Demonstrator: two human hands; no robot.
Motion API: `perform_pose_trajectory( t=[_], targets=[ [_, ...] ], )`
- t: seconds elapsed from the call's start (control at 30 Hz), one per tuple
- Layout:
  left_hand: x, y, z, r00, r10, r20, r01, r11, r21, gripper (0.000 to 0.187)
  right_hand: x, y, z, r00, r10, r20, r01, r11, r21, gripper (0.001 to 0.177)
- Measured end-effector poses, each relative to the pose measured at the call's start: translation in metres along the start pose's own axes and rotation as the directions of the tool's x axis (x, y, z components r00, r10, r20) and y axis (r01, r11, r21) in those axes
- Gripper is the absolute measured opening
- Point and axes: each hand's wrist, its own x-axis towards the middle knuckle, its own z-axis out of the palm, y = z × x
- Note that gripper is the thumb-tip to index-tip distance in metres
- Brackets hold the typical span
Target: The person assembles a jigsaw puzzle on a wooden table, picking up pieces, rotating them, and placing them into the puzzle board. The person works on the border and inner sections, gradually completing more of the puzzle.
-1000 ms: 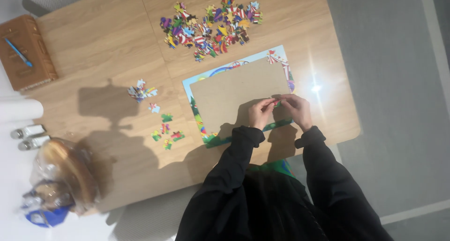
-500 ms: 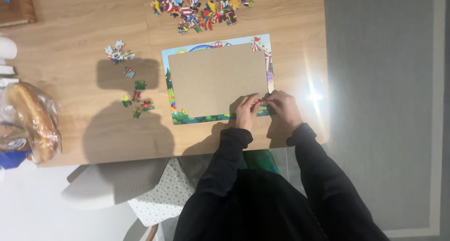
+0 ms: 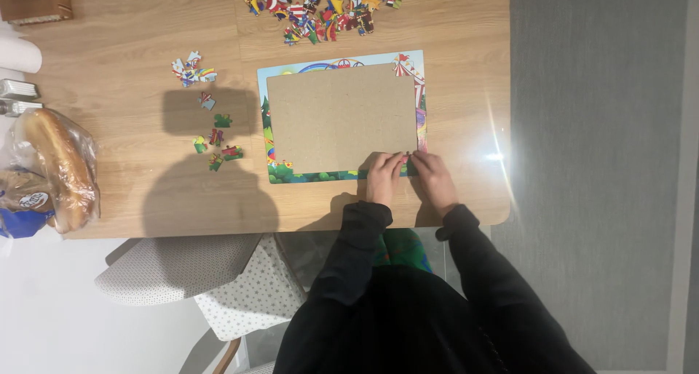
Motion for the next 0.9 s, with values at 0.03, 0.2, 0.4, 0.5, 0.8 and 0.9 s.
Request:
perform_pose_trajectory(
  t=[0.03,0.2,0.4,0.5,0.8,0.9],
  targets=[
    [-0.006,-0.009,0.004,1.000,0.001,-0.002,-0.001,1.000,0.002,0.022,-0.002,-0.011,0.000,1.000,-0.002,-0.002,0.002,1.000,0.001,0.033],
    [-0.030,-0.019,0.014,0.936,0.336,0.109,-0.343,0.792,0.505,0.038,-0.005,-0.045,-0.010,0.936,-0.337,-0.106,0.276,0.886,-0.374,0.027],
    [-0.044,-0.019,0.024,0.908,0.402,0.118,-0.405,0.770,0.493,0.045,-0.014,-0.047,0.001,0.955,-0.249,-0.160,0.183,0.921,-0.344,0.037],
    [-0.047,-0.022,0.029,0.919,0.374,0.123,-0.383,0.779,0.497,0.051,-0.021,-0.046,0.014,0.963,-0.215,-0.161,0.147,0.923,-0.354,0.039],
    [-0.043,-0.028,0.023,0.944,0.271,0.188,-0.326,0.858,0.396,0.056,-0.028,-0.047,0.026,0.999,0.006,-0.042,-0.019,0.944,-0.331,0.043],
    [-0.042,-0.058,0.037,0.952,0.191,0.239,-0.261,0.915,0.309,0.053,-0.031,-0.026,0.038,0.999,0.037,-0.003,-0.037,0.952,-0.303,0.038]
  ],
)
